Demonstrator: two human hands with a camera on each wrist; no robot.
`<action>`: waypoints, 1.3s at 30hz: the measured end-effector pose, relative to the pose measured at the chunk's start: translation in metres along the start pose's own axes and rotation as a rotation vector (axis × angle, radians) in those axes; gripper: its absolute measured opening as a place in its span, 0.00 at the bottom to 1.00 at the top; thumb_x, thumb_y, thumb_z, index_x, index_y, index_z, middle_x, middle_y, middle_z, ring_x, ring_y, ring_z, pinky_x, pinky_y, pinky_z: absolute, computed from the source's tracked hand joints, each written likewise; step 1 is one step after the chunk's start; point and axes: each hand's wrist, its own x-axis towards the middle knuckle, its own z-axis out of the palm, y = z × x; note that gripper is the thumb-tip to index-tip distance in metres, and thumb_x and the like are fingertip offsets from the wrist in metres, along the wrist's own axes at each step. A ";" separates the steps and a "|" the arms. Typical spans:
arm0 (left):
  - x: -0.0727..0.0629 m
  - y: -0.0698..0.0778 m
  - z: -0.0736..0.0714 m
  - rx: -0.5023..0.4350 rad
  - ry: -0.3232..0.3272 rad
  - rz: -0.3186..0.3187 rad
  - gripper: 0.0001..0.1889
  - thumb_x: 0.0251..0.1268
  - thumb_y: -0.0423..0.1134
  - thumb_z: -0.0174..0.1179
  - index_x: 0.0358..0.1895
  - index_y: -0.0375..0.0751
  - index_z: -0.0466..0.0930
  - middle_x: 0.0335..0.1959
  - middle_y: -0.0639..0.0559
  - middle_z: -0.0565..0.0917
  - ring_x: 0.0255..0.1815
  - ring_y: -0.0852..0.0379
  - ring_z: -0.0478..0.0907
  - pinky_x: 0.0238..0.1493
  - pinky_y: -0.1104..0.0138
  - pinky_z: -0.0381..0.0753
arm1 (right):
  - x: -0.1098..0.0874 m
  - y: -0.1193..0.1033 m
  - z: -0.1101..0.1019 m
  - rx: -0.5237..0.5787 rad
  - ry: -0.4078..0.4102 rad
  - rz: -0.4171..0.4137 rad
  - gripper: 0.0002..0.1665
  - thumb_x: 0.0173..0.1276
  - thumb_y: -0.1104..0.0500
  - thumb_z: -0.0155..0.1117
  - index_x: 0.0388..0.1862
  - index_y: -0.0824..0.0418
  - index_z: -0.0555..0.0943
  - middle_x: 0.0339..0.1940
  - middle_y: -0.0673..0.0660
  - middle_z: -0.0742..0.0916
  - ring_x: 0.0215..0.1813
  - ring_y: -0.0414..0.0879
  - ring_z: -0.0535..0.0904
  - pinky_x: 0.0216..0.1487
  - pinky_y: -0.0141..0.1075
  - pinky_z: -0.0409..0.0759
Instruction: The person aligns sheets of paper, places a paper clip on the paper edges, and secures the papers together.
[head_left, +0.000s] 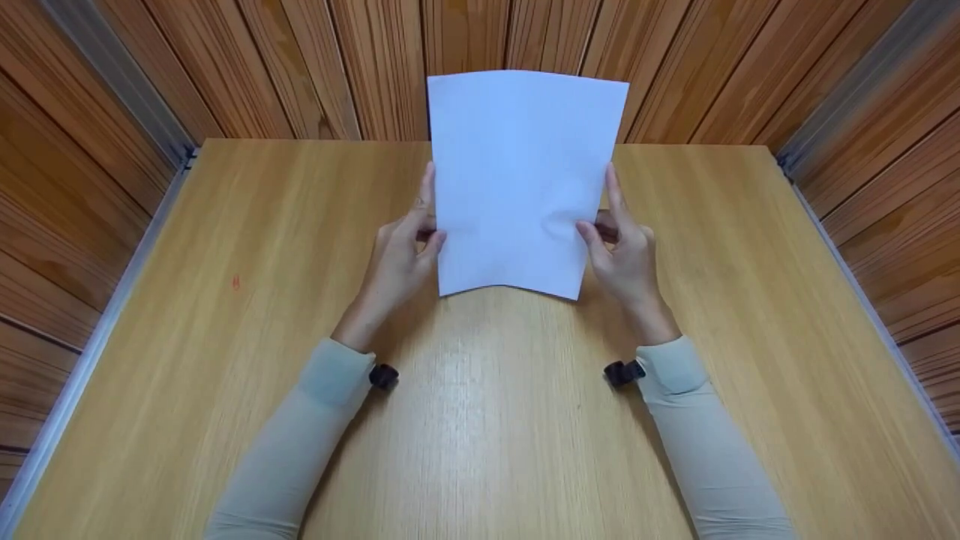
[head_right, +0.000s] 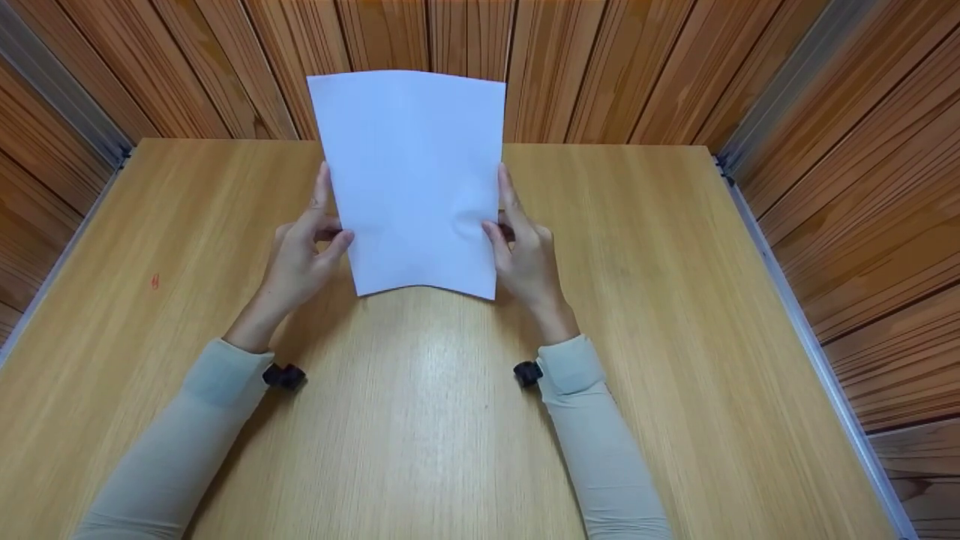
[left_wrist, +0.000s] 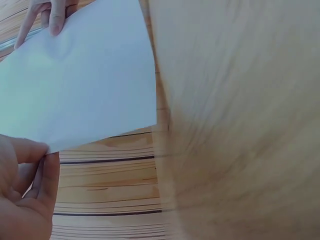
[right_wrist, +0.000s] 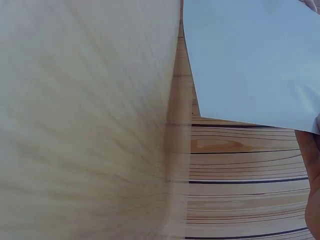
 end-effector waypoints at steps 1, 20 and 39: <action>0.000 -0.001 -0.001 -0.013 -0.003 0.003 0.26 0.76 0.29 0.65 0.74 0.33 0.75 0.41 0.41 0.89 0.42 0.48 0.85 0.50 0.58 0.88 | 0.000 0.000 0.000 0.003 -0.001 -0.005 0.42 0.73 0.71 0.69 0.81 0.76 0.61 0.29 0.61 0.90 0.29 0.47 0.81 0.41 0.20 0.80; 0.006 -0.005 -0.004 -0.218 0.013 0.006 0.40 0.81 0.30 0.57 0.88 0.48 0.48 0.29 0.51 0.75 0.27 0.54 0.63 0.33 0.66 0.67 | 0.005 -0.010 -0.009 0.125 -0.099 0.017 0.45 0.72 0.74 0.68 0.83 0.71 0.60 0.34 0.62 0.93 0.30 0.40 0.79 0.34 0.24 0.76; 0.008 0.003 -0.002 -0.432 0.026 -0.088 0.40 0.78 0.20 0.46 0.87 0.45 0.46 0.89 0.53 0.47 0.87 0.61 0.46 0.81 0.63 0.57 | 0.005 -0.010 -0.014 0.262 -0.165 0.119 0.50 0.72 0.73 0.69 0.87 0.60 0.56 0.45 0.64 0.93 0.43 0.41 0.90 0.42 0.29 0.86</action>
